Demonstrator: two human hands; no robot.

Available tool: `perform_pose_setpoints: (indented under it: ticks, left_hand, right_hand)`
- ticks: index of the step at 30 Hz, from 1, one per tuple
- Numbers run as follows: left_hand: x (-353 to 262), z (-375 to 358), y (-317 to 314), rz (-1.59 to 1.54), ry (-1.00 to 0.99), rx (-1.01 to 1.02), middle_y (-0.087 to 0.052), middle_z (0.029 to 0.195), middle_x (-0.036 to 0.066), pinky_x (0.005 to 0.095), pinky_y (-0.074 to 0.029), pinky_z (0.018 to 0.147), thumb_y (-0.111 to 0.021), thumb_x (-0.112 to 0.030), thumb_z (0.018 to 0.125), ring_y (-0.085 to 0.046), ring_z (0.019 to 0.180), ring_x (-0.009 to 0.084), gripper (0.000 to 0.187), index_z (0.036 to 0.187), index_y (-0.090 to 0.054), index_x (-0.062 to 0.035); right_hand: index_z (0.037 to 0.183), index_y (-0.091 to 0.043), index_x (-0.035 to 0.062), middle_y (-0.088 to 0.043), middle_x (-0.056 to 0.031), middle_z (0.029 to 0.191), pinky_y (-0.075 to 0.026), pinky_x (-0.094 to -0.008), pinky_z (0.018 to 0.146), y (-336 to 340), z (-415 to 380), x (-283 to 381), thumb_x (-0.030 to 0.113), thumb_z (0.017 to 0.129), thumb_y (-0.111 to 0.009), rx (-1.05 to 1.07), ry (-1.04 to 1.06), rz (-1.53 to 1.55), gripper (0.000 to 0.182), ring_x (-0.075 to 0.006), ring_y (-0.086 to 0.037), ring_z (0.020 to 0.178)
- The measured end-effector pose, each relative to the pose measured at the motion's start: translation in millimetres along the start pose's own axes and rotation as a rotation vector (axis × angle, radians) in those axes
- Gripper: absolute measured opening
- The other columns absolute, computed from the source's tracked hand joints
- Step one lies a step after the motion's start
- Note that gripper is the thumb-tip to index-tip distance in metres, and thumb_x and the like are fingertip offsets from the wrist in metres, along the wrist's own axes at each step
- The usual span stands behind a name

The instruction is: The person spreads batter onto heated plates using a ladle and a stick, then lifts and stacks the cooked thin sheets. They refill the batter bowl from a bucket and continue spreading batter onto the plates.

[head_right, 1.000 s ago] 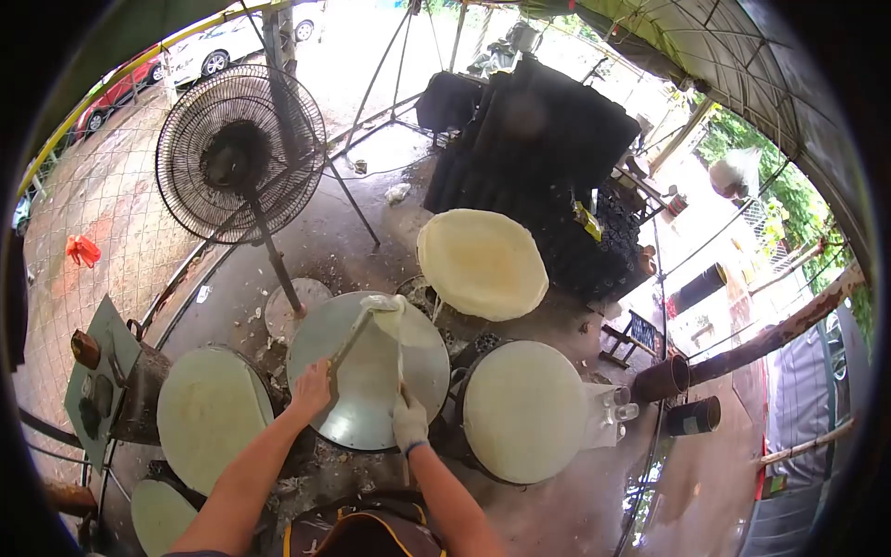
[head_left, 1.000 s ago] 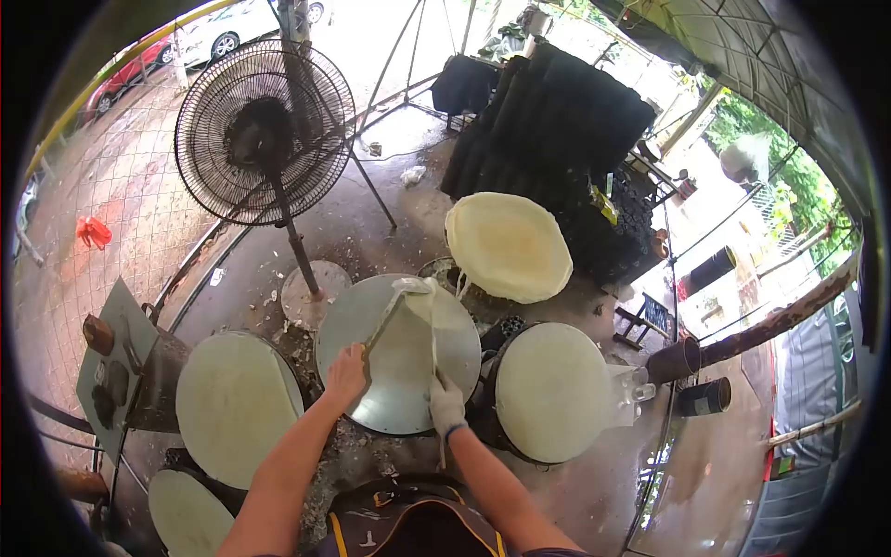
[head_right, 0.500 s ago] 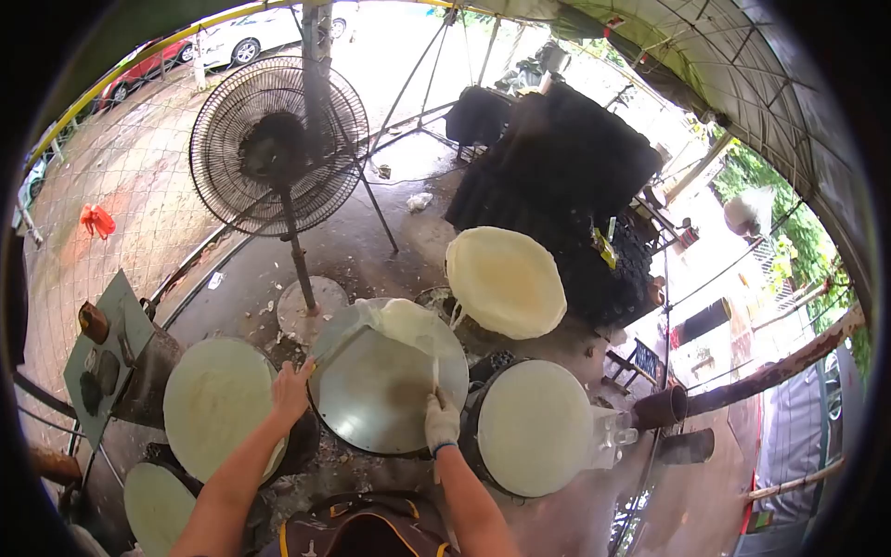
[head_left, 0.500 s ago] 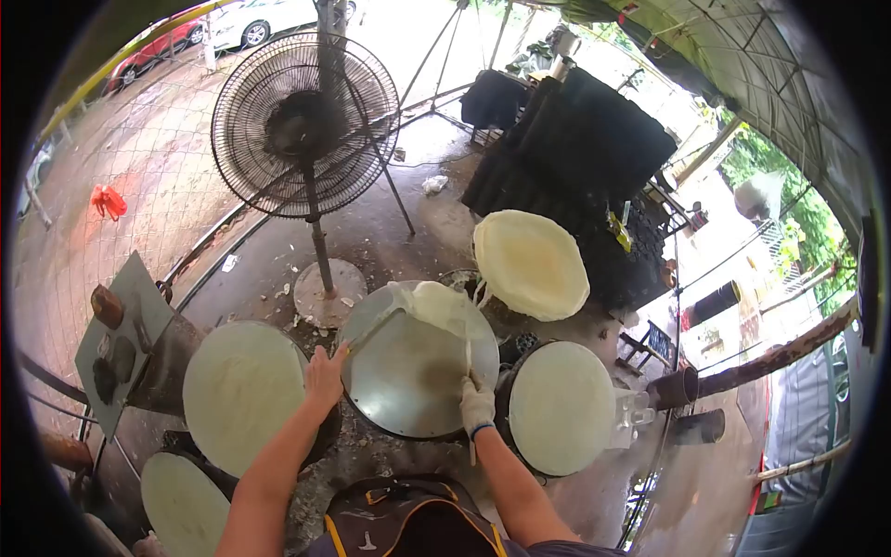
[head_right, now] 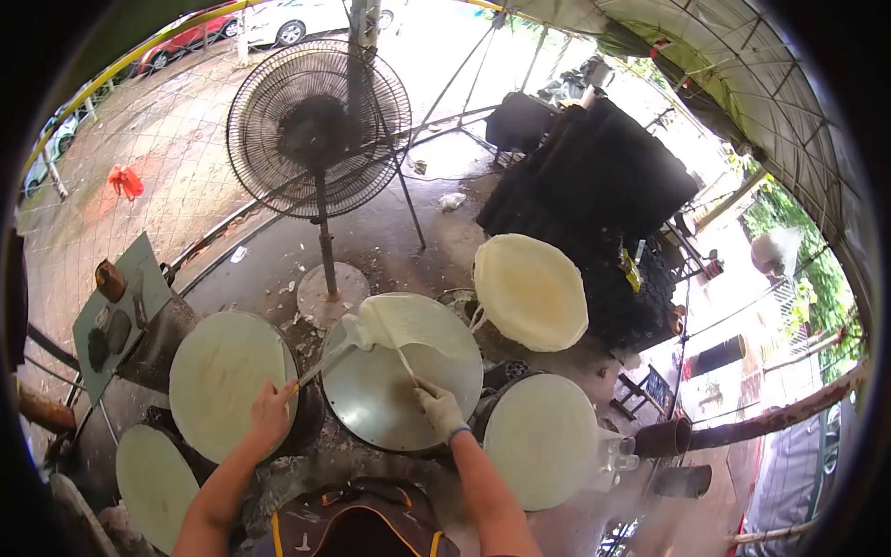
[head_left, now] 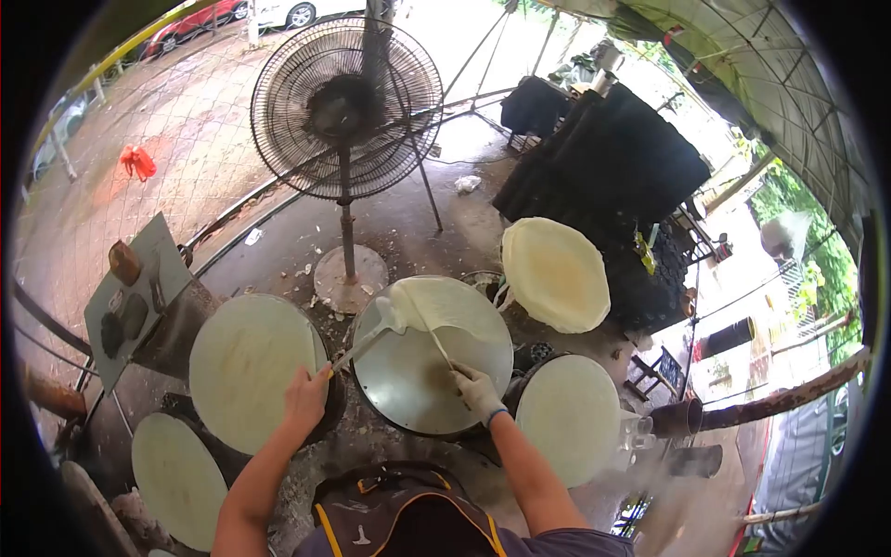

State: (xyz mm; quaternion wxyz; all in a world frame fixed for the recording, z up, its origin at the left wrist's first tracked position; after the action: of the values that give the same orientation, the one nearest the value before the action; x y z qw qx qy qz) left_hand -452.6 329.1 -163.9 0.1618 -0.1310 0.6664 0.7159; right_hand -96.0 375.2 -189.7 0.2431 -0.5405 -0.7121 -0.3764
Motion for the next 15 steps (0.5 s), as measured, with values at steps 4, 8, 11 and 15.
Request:
perform_pose_setpoints:
  ticks: [4, 8, 11, 15]
  left_hand:
    - [13.9, -35.6, 3.0, -0.15, 0.09, -0.069, -0.048, 0.085, 0.015, 0.0421, -0.046, 0.067, -0.057, 0.005, 0.072, -0.055, 0.077, 0.0337, 0.052, 0.121, -0.06, -0.0135]
    - [-1.8, -53.0, -2.7, -0.307, 0.128, -0.198, -0.051, 0.086, 0.016, 0.0392, -0.046, 0.069, -0.06, 0.006, 0.07, -0.055, 0.075, 0.0315, 0.051, 0.119, -0.061, -0.0083]
    - [-15.3, -61.2, -4.8, -0.596, 0.184, -0.209, -0.053, 0.086, 0.012, 0.0369, -0.046, 0.07, -0.063, 0.002, 0.075, -0.054, 0.075, 0.0248, 0.047, 0.121, -0.057, -0.0039]
    - [-31.3, -80.9, -15.2, -0.942, 0.389, -0.143, -0.05, 0.078, 0.004, 0.0292, -0.043, 0.056, -0.058, -0.003, 0.085, -0.05, 0.061, 0.0134, 0.042, 0.126, -0.049, -0.001]
  right_hand:
    - [0.122, -0.062, 0.0122, -0.066, -0.0078, 0.085, -0.046, -0.0244, 0.063, 36.5, 33.7, -38.0, 0.025, 0.09, -0.058, -0.181, 0.206, -0.04, 0.035, -0.0105, -0.055, 0.07]
    - [0.118, -0.065, 0.0111, -0.063, -0.0037, 0.076, -0.039, -0.0244, 0.047, 16.0, 53.3, -22.4, 0.025, 0.089, -0.058, -0.021, 0.404, -0.183, 0.033, -0.0073, -0.047, 0.051]
    - [0.116, -0.065, 0.0079, -0.063, -0.0021, 0.076, -0.041, -0.0244, 0.048, 28.0, 10.4, 8.8, 0.025, 0.089, -0.058, 0.182, 0.107, -0.084, 0.033, -0.0078, -0.048, 0.052]
    - [0.117, -0.065, 0.0068, -0.066, -0.0069, 0.087, -0.045, -0.0243, 0.062, 65.3, 51.6, -8.0, 0.025, 0.09, -0.058, 0.034, 0.272, -0.129, 0.034, -0.0109, -0.056, 0.067]
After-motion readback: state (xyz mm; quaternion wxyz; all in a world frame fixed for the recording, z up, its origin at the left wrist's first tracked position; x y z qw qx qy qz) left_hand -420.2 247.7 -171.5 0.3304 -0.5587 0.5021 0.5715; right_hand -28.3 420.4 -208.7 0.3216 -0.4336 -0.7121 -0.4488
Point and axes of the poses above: each hand's wrist, its own z-axis towards the middle knuckle, its own y-axis out of the back of the hand, x = y × z, the point moved 3 cm from there along z, towards the middle knuckle
